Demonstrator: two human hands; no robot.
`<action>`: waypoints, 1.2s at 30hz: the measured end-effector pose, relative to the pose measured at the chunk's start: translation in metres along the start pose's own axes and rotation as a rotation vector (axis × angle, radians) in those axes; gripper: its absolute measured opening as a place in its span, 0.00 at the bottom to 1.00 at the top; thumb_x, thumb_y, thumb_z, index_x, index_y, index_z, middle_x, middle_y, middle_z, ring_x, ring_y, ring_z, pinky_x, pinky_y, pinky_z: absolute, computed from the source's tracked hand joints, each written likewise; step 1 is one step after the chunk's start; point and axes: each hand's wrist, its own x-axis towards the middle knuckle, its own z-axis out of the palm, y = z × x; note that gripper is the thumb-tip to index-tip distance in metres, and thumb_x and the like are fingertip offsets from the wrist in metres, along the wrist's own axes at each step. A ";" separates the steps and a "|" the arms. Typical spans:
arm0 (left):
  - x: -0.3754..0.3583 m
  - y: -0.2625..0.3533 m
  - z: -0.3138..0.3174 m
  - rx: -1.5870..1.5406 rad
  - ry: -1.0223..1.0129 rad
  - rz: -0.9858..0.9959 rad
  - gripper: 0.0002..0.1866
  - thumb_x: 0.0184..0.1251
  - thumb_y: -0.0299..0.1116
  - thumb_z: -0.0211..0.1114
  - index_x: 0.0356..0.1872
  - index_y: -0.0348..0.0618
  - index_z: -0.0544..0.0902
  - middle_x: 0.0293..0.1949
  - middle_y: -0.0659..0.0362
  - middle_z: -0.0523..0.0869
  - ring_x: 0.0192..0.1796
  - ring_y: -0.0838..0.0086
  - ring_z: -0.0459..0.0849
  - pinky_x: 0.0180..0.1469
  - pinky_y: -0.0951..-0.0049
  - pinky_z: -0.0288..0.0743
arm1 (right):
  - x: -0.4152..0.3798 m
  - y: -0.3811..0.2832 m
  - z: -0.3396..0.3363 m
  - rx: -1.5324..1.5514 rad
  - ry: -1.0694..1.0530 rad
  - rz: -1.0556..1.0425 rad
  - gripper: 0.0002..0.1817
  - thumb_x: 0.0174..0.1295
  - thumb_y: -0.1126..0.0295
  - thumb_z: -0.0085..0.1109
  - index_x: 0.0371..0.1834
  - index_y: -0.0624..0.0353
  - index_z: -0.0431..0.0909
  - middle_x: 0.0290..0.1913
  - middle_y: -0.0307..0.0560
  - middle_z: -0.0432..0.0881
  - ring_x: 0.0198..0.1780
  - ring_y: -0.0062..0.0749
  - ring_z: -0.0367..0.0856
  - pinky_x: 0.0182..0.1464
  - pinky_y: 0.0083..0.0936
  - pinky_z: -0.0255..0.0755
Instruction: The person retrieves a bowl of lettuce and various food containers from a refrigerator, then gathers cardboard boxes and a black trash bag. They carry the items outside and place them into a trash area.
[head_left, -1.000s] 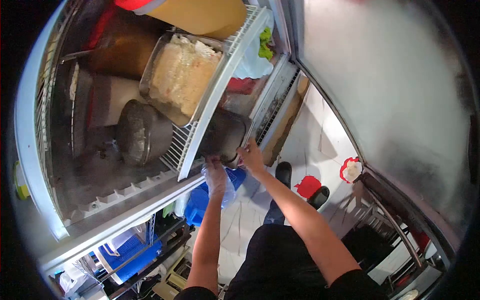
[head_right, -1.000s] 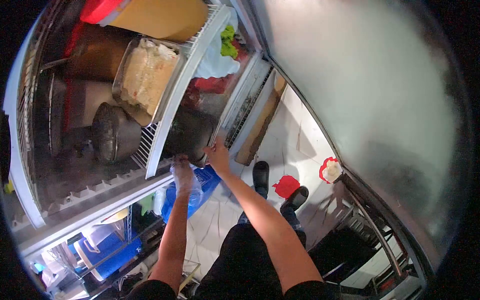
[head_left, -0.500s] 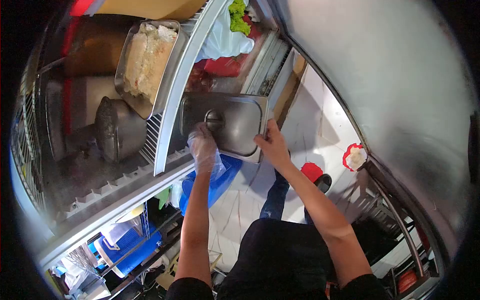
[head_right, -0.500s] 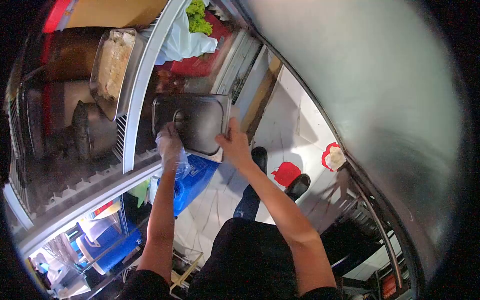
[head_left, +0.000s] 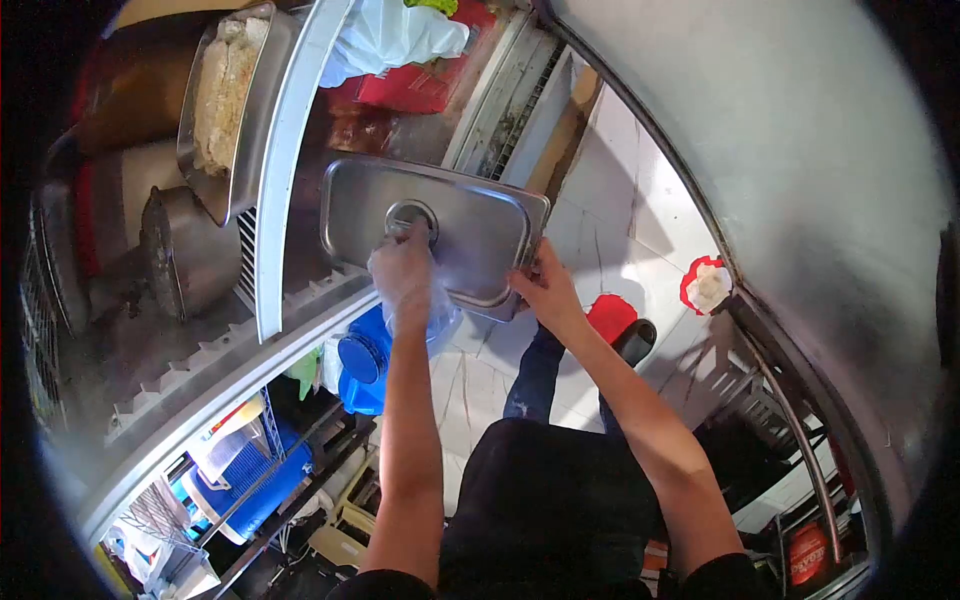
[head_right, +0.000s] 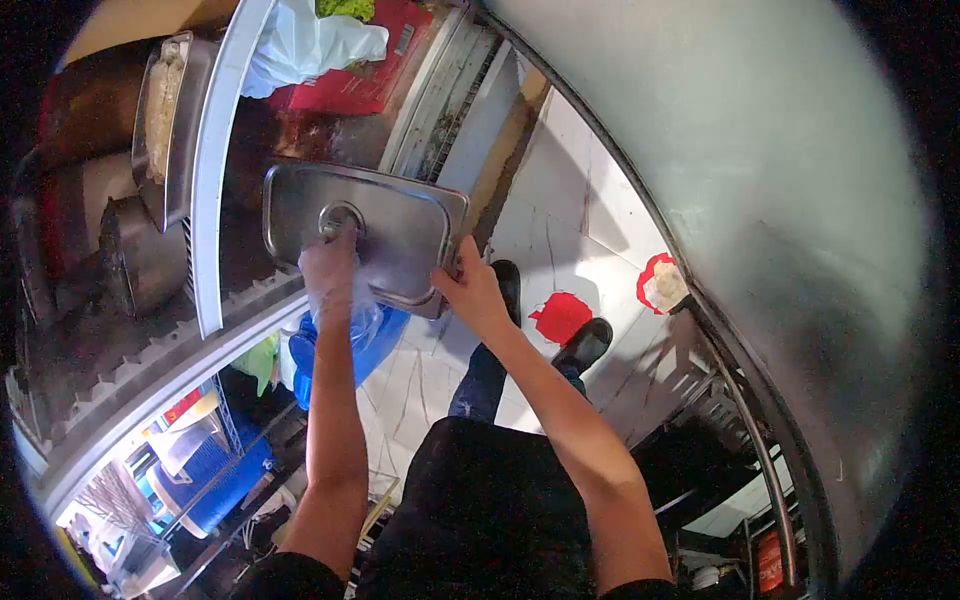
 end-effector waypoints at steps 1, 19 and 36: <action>0.003 -0.002 0.005 -0.011 0.035 -0.042 0.22 0.53 0.49 0.61 0.31 0.35 0.85 0.30 0.39 0.83 0.39 0.47 0.83 0.44 0.55 0.74 | -0.002 -0.001 0.000 0.050 -0.005 0.028 0.17 0.58 0.69 0.59 0.46 0.59 0.62 0.27 0.47 0.78 0.25 0.27 0.76 0.27 0.26 0.71; -0.012 -0.098 -0.052 -0.573 -0.001 0.044 0.14 0.67 0.40 0.54 0.38 0.37 0.79 0.28 0.57 0.81 0.28 0.71 0.78 0.32 0.72 0.71 | -0.010 -0.016 0.016 0.361 -0.044 0.141 0.26 0.69 0.42 0.33 0.44 0.56 0.63 0.33 0.46 0.69 0.34 0.31 0.75 0.26 0.29 0.79; 0.029 -0.041 -0.013 0.781 0.016 0.635 0.07 0.63 0.33 0.52 0.34 0.46 0.77 0.25 0.51 0.83 0.28 0.53 0.83 0.29 0.55 0.77 | -0.021 -0.026 0.024 0.153 -0.089 -0.003 0.24 0.67 0.55 0.52 0.56 0.61 0.60 0.44 0.54 0.75 0.28 0.33 0.77 0.26 0.28 0.73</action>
